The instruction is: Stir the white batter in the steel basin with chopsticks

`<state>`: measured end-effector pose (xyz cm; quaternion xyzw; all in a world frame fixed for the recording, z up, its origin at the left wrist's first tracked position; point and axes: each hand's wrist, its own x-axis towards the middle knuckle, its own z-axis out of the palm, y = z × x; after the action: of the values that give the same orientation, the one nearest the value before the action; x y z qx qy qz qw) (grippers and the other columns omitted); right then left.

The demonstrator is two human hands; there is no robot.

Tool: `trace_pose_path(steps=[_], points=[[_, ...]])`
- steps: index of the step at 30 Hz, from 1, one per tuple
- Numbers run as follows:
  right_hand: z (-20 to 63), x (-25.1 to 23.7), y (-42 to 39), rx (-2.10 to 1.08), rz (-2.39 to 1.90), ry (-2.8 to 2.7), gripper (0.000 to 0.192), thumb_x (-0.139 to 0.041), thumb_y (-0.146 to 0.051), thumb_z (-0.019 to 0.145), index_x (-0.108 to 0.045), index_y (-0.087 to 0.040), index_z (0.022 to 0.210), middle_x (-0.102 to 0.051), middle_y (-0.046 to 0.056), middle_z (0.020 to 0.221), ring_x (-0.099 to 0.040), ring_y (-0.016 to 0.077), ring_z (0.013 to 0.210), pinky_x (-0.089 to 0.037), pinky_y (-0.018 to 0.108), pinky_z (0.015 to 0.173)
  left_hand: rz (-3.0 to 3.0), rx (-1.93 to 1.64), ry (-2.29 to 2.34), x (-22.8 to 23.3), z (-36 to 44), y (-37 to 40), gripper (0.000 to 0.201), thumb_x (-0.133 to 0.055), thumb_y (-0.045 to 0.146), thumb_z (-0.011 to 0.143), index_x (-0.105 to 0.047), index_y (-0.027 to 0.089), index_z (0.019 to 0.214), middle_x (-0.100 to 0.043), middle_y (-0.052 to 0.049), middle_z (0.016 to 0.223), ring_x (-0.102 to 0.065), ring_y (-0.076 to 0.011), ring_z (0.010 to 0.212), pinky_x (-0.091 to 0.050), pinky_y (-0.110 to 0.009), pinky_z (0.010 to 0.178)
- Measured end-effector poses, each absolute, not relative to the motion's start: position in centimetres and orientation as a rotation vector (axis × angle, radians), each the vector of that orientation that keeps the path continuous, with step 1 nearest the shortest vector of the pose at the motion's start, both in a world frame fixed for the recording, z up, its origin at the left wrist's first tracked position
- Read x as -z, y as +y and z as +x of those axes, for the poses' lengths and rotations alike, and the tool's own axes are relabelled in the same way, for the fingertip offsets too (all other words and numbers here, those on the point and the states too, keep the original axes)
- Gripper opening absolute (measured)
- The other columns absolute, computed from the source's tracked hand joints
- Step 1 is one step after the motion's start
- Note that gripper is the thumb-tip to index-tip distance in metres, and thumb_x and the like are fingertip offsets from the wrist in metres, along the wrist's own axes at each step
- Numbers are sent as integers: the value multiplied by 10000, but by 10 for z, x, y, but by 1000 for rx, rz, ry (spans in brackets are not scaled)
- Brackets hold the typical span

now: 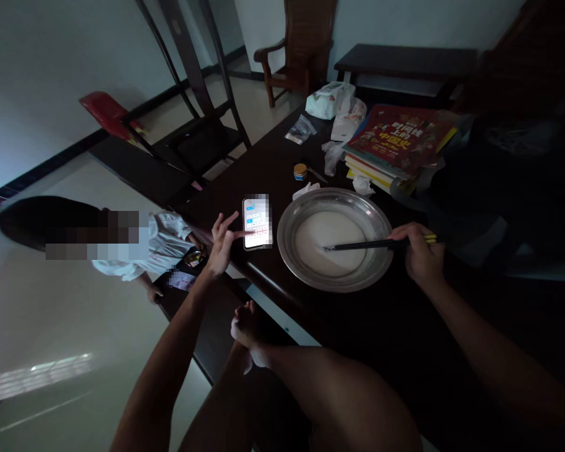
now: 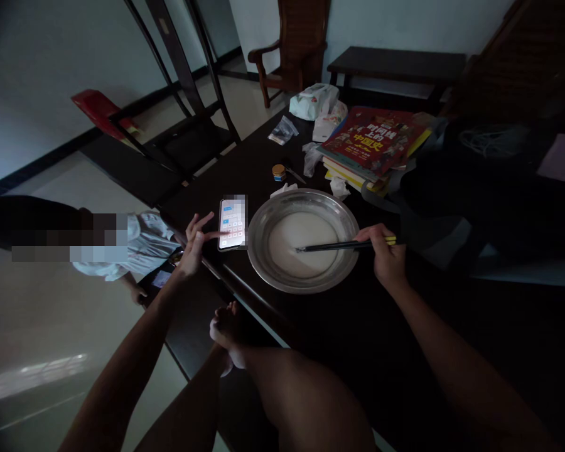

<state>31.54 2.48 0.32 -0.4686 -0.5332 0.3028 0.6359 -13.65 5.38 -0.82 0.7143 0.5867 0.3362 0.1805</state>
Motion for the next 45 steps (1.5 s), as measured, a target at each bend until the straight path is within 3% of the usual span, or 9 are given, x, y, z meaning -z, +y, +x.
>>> trace_pose_path(steps=[3, 6, 15, 22, 33, 38, 45], points=[[316, -2, 25, -709, -1057, -1269, 392, -613, -537, 927, -709, -262, 665, -689, 19, 693, -654, 205, 713, -518, 390, 737, 2012, -969, 1755, 15, -134, 60, 801, -202, 761, 969, -510, 249, 1503, -380, -106, 1654, -194, -335, 1594, -155, -602, 1308], [316, -2, 25, -674, -1064, -1255, 396, -598, -542, 932, -705, -265, 671, -692, 25, 703, -658, 210, 720, -525, 400, 737, 2024, -976, 1770, 19, -134, 62, 792, -195, 751, 977, -413, 268, 1565, -354, -101, 1670, -186, -327, 1597, -145, -581, 1309], [314, -5, 25, -662, -1078, -1225, 407, -609, -563, 918, -702, -260, 663, -696, 21, 697, -656, 205, 719, -524, 391, 741, 1963, -1013, 1769, 12, -131, 56, 791, -151, 780, 959, -551, 308, 1452, -391, -81, 1628, -200, -331, 1583, -142, -585, 1302], [315, -4, 26, -674, -1094, -1255, 411, -595, -568, 923, -704, -260, 675, -694, 24, 700, -662, 215, 737, -532, 407, 766, 2018, -1059, 1726, 9, -123, 47, 777, -179, 782, 945, -755, 277, 1078, -483, -89, 1516, -263, -359, 1540, -176, -587, 1297], [316, -3, 26, -708, -1053, -1185, 408, -608, -546, 924, -682, -259, 644, -666, 19, 652, -627, 203, 651, -514, 399, 690, 2110, -1041, 1661, 3, -122, 42, 779, -203, 795, 929, -784, 277, 924, -525, -86, 1482, -301, -365, 1515, -177, -598, 1294], [315, -3, 27, -704, -1050, -1225, 386, -609, -522, 934, -715, -261, 670, -695, 23, 694, -650, 205, 708, -512, 396, 729, 2218, -1000, 1525, -1, -122, 36, 711, -264, 746, 952, -791, 290, 810, -571, -76, 1455, -311, -375, 1521, -100, -612, 1302], [316, -3, 26, -721, -1051, -1235, 393, -598, -523, 943, -699, -256, 672, -675, 18, 675, -636, 199, 679, -507, 386, 694, 2265, -946, 1533, 2, -124, 37, 699, -292, 744, 950, -808, 280, 862, -585, -82, 1444, -302, -374, 1517, -25, -590, 1311]])
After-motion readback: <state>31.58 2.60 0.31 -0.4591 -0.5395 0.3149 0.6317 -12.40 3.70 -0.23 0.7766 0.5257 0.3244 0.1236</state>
